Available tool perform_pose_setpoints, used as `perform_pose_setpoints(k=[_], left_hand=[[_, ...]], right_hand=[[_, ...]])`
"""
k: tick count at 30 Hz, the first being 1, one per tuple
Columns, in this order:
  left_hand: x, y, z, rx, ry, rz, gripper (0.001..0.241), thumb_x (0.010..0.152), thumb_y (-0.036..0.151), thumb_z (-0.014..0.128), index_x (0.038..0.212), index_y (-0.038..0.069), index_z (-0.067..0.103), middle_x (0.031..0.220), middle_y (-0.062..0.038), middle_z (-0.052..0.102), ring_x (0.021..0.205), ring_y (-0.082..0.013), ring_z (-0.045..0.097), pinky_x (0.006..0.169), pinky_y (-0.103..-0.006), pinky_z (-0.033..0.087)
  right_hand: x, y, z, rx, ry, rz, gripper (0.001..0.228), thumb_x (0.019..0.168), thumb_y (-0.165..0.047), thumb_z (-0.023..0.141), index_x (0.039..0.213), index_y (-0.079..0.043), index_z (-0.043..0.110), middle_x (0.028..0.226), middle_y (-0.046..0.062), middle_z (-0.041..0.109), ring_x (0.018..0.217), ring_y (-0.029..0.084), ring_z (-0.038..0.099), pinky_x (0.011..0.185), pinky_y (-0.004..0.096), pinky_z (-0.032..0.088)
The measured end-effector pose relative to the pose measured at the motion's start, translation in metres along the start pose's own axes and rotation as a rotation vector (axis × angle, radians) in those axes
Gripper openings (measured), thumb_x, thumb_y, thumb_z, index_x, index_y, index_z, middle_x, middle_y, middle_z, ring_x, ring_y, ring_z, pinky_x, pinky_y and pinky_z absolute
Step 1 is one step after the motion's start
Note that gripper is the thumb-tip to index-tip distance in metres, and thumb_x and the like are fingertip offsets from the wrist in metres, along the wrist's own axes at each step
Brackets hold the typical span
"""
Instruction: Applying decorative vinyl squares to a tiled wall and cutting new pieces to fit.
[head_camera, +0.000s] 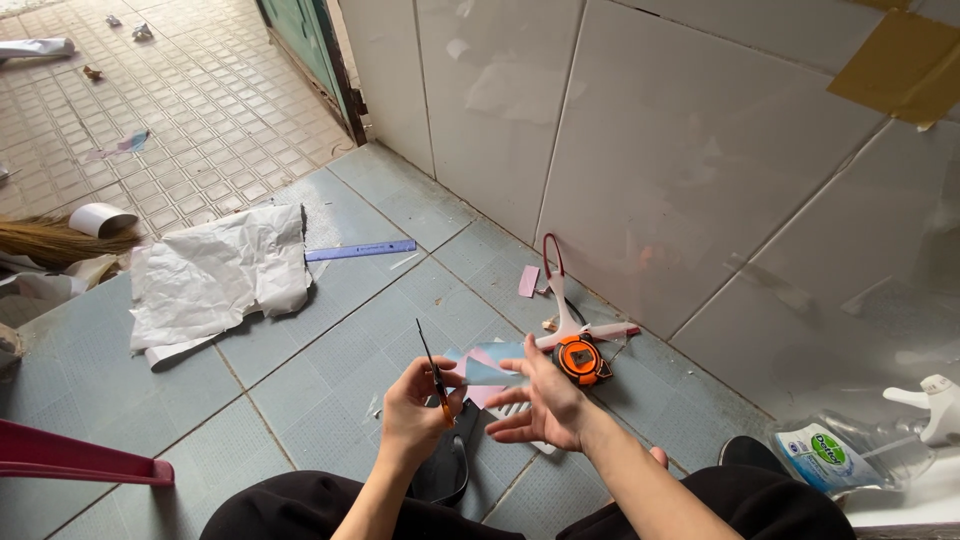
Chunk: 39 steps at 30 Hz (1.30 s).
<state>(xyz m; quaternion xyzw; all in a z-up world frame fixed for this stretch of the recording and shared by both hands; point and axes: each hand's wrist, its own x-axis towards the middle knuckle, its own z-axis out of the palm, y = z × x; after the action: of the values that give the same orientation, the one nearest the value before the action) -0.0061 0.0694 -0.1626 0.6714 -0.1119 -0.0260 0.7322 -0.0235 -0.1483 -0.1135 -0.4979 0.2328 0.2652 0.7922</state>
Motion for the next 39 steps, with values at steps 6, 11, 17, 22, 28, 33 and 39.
perform_pose_setpoints(k=[6,11,17,22,28,33,39], left_hand=[[-0.002,0.011,0.005,0.042,-0.021,-0.036,0.035,0.080,-0.002,0.076,0.113,0.002,0.067,0.095,-0.009,0.078,0.073,-0.0111,0.067,0.053,-0.0251,0.053],[0.002,0.006,0.004,0.064,-0.024,-0.049,0.044,0.081,0.007,0.081,0.121,0.001,0.065,0.105,-0.012,0.078,0.095,-0.0139,0.075,0.078,-0.0285,0.062],[-0.001,-0.018,0.007,0.135,-0.296,-0.210,0.070,0.079,0.019,0.084,0.140,0.005,0.052,0.118,-0.008,0.075,0.106,-0.0138,0.073,0.093,-0.0297,0.058],[-0.010,0.003,0.019,0.294,-0.381,-0.302,0.070,0.079,0.028,0.082,0.139,0.005,0.055,0.110,-0.006,0.076,0.091,-0.0119,0.073,0.083,-0.0289,0.059],[-0.012,0.017,0.021,0.518,-0.387,-0.319,0.066,0.077,0.035,0.081,0.133,0.006,0.063,0.079,-0.006,0.072,0.069,-0.0113,0.067,0.068,-0.0281,0.056],[-0.011,0.024,0.022,0.544,-0.380,-0.330,0.066,0.076,0.034,0.080,0.136,0.011,0.063,0.074,-0.005,0.070,0.065,-0.0128,0.066,0.066,-0.0293,0.055],[-0.011,0.020,0.021,0.576,-0.360,-0.333,0.065,0.075,0.033,0.079,0.136,0.014,0.064,0.074,-0.005,0.072,0.067,-0.0142,0.070,0.069,-0.0292,0.057]], right_hand=[[0.013,0.012,-0.007,0.096,-0.156,-0.158,0.077,0.088,-0.015,0.074,0.153,-0.008,0.034,0.120,0.016,0.067,0.091,0.029,0.076,0.080,0.046,0.067],[0.003,-0.001,0.000,0.076,-0.001,-0.492,0.086,0.080,0.004,0.073,0.154,-0.016,0.033,0.111,0.015,0.067,0.094,0.024,0.074,0.079,0.044,0.067],[0.014,-0.002,-0.015,0.168,0.098,-0.676,0.070,0.084,0.002,0.072,0.147,-0.003,0.043,0.112,0.014,0.073,0.095,0.022,0.074,0.082,0.039,0.066],[0.008,-0.002,-0.010,0.176,0.116,-0.669,0.055,0.085,0.001,0.072,0.137,-0.002,0.053,0.109,0.012,0.074,0.093,0.021,0.074,0.081,0.038,0.066],[0.005,-0.002,-0.008,0.219,0.061,-0.659,0.029,0.087,0.001,0.073,0.114,0.003,0.061,0.104,0.015,0.075,0.089,0.023,0.074,0.079,0.039,0.066],[0.000,-0.003,-0.003,0.247,0.025,-0.622,0.028,0.087,0.000,0.072,0.113,0.001,0.063,0.103,0.014,0.075,0.087,0.023,0.075,0.078,0.039,0.066],[0.004,-0.001,-0.005,0.273,0.005,-0.552,0.029,0.087,0.001,0.071,0.114,0.000,0.059,0.102,0.014,0.075,0.089,0.024,0.076,0.080,0.041,0.066]])
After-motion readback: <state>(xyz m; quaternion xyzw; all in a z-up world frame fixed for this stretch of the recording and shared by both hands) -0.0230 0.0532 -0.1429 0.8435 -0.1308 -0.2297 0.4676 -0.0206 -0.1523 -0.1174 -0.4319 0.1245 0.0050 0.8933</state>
